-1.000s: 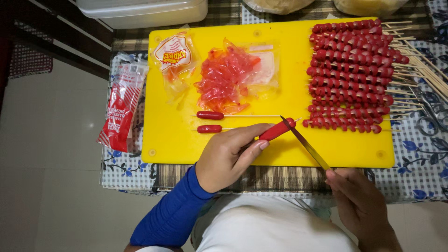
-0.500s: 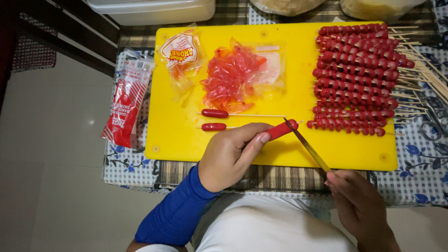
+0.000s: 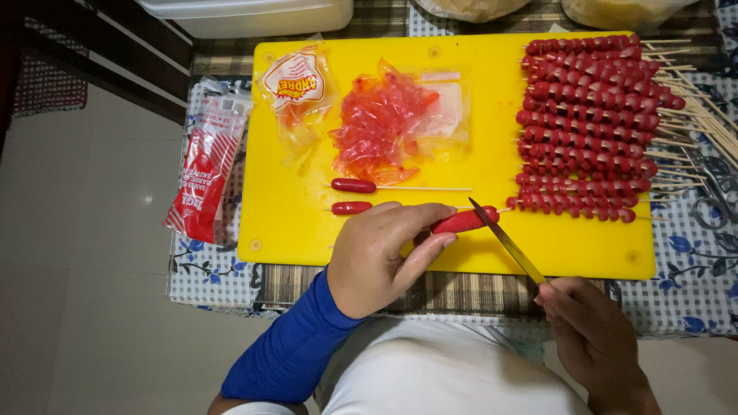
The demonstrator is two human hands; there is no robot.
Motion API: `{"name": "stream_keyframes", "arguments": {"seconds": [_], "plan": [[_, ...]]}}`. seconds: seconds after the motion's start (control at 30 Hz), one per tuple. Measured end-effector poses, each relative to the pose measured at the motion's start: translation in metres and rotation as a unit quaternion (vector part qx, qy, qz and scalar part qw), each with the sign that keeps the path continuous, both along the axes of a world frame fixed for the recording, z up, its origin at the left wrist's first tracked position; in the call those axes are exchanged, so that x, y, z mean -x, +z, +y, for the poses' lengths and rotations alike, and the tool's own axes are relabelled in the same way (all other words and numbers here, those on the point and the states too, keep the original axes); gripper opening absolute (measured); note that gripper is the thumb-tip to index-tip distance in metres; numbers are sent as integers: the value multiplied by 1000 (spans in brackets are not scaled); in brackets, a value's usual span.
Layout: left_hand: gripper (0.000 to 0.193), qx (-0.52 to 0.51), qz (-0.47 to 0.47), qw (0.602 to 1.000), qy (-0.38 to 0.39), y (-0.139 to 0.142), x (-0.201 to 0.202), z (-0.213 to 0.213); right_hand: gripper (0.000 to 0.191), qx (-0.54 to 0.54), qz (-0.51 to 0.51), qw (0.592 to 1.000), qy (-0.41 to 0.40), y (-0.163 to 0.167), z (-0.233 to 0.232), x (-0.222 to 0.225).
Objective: The person cuts small red sausages on wooden skewers into a spiral pattern using a knife, then twists the sausage to form a continuous spiral. The prepared skewers are placed on a yellow cutting board alongside other completed skewers.
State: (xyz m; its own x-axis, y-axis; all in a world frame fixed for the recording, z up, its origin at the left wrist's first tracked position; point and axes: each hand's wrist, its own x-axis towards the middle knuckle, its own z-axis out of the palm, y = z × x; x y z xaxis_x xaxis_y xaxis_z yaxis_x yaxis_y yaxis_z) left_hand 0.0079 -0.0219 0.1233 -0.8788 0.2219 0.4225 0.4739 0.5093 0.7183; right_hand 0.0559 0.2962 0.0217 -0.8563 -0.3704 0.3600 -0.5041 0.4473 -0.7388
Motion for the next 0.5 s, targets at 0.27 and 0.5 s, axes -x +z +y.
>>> {"name": "stream_keyframes", "arguments": {"seconds": [0.27, 0.5], "plan": [[20, 7, -9, 1000, 1, -2, 0, 2, 43, -3, 12, 1000, 16, -5, 4, -1], [24, 1, 8, 1000, -20, 5, -2, 1, 39, 15, 1, 1000, 2, -1, 1, -3]]}}
